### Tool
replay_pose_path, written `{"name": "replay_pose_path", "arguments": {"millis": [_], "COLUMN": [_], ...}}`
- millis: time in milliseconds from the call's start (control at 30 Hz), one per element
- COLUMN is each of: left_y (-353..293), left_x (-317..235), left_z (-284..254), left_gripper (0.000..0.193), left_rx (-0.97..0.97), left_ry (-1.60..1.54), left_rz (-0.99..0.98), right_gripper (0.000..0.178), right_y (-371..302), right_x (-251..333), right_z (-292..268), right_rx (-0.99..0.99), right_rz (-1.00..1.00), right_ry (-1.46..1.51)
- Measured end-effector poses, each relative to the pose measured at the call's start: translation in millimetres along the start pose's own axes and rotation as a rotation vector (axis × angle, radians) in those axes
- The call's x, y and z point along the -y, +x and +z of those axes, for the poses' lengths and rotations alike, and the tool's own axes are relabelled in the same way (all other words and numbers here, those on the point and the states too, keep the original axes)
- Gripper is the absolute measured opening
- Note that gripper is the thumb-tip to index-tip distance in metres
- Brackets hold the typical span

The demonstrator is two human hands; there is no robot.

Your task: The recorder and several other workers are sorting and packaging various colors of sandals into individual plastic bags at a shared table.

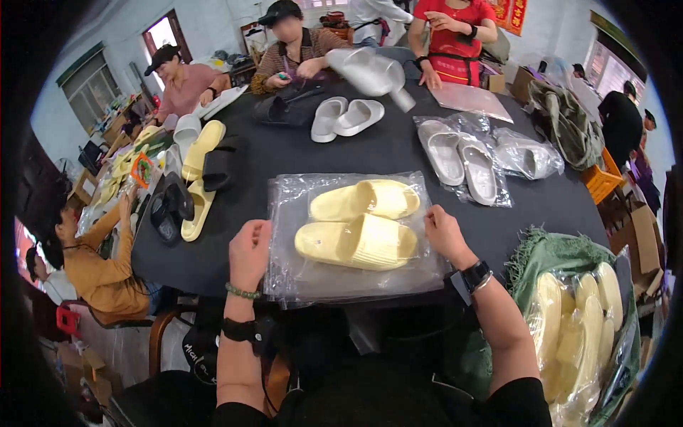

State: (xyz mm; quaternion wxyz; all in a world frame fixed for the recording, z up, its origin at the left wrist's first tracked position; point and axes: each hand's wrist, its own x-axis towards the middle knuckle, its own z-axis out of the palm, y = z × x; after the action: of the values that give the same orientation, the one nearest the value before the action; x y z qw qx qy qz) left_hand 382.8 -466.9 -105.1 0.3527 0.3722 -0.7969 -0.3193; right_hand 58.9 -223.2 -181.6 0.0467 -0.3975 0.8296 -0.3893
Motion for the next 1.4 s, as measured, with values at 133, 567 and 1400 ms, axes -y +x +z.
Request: {"name": "replay_pose_path", "arguments": {"millis": [133,567,1400], "left_y": [0.4,18.8,115.1], "left_x": [25.6,25.8,76.3], "left_z": [26.5,58.7,59.3], "left_gripper": [0.044,0.035,0.019], "left_rx": [0.076,0.26,0.535], "left_ry": [-0.033,0.486,-0.413], "left_rz": [0.062,0.101,-0.546], "right_gripper": [0.014,0.013,0.149], "right_y": [-1.0,-1.5,71.2], "right_x": [0.8,10.3,25.1], "right_z": [7.8,8.3,-3.1], "right_rx": [0.035,-0.022,0.82], "right_rz": [0.02,-0.032,-0.174], "right_ry": [0.041,-0.006,-0.587]}}
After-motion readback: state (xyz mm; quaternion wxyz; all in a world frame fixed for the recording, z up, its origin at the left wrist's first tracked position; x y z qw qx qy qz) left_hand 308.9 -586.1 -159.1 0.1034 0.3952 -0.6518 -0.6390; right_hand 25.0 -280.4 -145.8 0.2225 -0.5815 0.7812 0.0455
